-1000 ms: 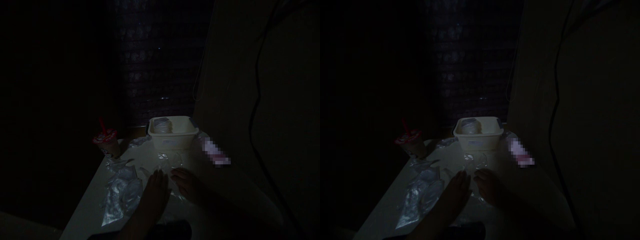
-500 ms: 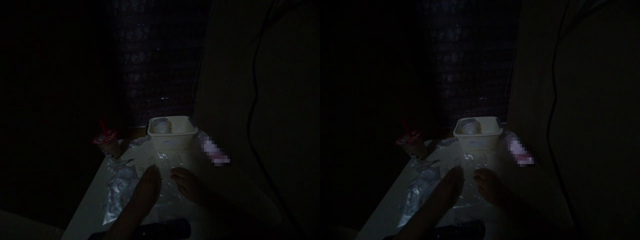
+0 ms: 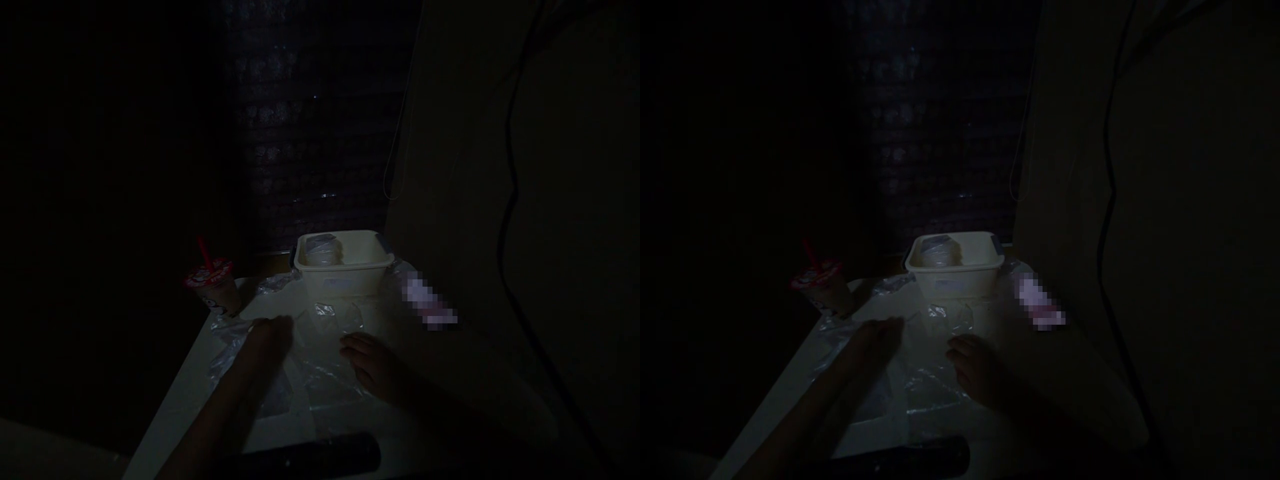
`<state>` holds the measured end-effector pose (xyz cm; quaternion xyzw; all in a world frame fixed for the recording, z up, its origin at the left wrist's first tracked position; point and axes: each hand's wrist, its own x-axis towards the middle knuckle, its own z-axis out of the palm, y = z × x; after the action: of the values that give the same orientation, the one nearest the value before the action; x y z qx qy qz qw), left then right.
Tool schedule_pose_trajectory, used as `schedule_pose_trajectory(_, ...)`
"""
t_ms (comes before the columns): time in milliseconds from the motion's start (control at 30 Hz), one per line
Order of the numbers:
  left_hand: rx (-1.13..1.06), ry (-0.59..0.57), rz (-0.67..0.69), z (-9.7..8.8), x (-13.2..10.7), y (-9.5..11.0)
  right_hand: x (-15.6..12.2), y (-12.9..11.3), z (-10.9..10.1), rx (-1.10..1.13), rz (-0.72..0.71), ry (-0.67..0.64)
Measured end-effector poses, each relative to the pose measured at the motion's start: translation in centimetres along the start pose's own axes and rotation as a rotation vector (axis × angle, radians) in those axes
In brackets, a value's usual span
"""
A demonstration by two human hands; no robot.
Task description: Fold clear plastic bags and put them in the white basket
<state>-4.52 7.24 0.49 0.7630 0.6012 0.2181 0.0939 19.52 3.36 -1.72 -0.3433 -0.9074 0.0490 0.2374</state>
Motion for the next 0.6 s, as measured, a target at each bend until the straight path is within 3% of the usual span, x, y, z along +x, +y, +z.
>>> schedule_pose_trajectory(367,-0.028,-0.090,-0.234,-2.3,0.5,0.8,0.0,-0.1,-0.4,-0.021,0.004,-0.024)
schedule_pose_trajectory(600,-0.067,-0.193,-0.154,-2.0,-0.2,1.5,-0.1,0.1,-0.3,-0.015,-0.003,-0.023)
